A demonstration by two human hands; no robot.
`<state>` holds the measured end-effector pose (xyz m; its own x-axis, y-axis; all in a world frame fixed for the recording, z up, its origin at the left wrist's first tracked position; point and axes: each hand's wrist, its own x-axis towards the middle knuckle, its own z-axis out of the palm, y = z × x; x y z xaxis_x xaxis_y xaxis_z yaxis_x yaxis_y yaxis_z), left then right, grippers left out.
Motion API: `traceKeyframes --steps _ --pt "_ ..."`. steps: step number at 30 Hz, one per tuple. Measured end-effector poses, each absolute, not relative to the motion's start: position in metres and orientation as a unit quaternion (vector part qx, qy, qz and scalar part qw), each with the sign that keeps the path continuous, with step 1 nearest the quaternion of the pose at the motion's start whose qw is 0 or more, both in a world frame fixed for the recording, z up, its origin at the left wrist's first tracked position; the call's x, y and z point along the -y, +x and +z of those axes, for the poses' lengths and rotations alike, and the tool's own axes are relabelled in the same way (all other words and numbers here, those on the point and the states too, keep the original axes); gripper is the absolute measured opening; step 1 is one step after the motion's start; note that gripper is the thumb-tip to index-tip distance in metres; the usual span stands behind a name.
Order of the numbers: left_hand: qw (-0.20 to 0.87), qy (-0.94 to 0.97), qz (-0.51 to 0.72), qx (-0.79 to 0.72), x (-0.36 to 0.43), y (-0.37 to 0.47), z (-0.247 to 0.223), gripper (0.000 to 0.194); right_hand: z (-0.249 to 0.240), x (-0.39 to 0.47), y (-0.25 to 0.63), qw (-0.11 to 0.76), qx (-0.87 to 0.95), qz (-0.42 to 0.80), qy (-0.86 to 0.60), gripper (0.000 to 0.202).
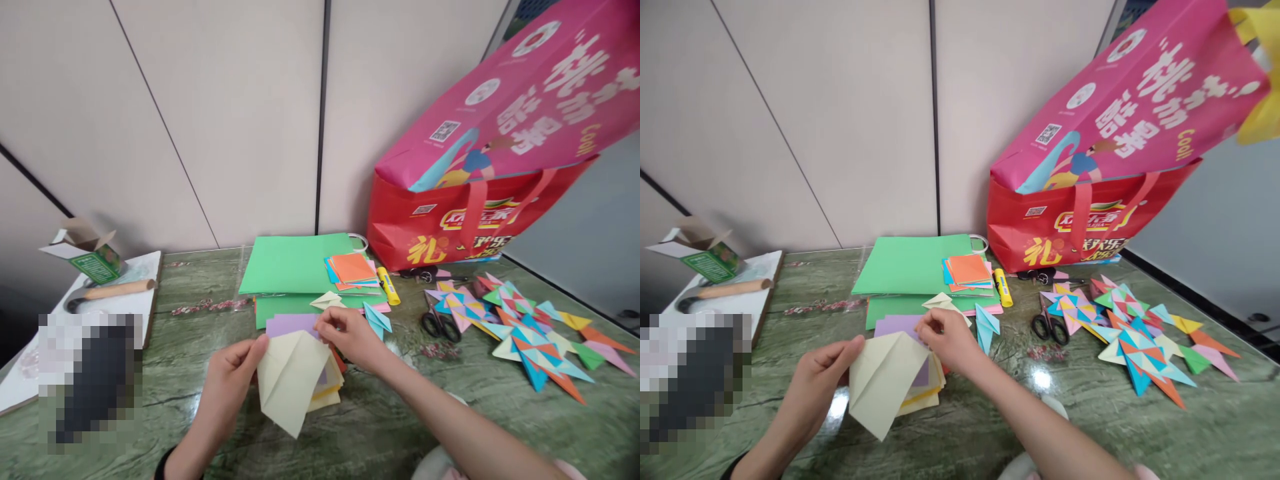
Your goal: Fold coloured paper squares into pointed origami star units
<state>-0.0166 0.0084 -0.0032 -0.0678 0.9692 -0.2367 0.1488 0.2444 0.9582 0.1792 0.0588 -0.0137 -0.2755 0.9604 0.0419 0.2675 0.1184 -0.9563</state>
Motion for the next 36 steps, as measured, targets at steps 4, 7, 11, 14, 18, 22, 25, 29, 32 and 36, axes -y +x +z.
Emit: traceKeyframes --steps 4,7,11,14,18,22,25,29,32,36 --pt "0.477 0.474 0.416 -0.612 -0.008 -0.015 -0.004 0.040 -0.012 -0.052 0.173 0.395 0.630 0.512 -0.430 0.017" --pt "0.484 0.483 0.409 -0.604 -0.007 -0.013 -0.003 0.038 -0.012 -0.046 0.169 0.373 0.635 0.532 -0.417 0.017" --pt "0.525 0.487 0.396 -0.575 -0.007 -0.008 0.002 0.033 -0.011 -0.044 0.168 0.376 0.639 0.522 -0.421 0.010" --pt "0.553 0.491 0.368 -0.564 -0.006 -0.005 0.006 0.031 -0.010 -0.045 0.170 0.392 0.627 0.521 -0.426 0.014" --pt "0.555 0.497 0.343 -0.573 -0.005 -0.006 0.004 0.029 -0.009 -0.044 0.170 0.400 0.606 0.529 -0.438 0.020" --pt "0.566 0.479 0.340 -0.578 -0.006 -0.008 -0.002 0.032 -0.008 -0.043 0.169 0.404 0.588 0.542 -0.445 0.020" --pt "0.558 0.476 0.317 -0.601 -0.006 -0.008 0.000 0.033 -0.008 -0.044 0.169 0.413 0.590 0.528 -0.450 0.019" --pt "0.547 0.461 0.321 -0.621 -0.005 -0.007 0.004 0.033 -0.007 -0.043 0.170 0.427 0.605 0.506 -0.443 0.012" --pt "0.583 0.426 0.370 -0.584 -0.004 -0.006 0.005 0.035 -0.004 -0.040 0.171 0.455 0.640 0.448 -0.428 0.007" --pt "0.588 0.419 0.448 -0.528 -0.004 -0.006 0.005 0.028 0.001 -0.036 0.172 0.512 0.701 0.318 -0.381 0.005"
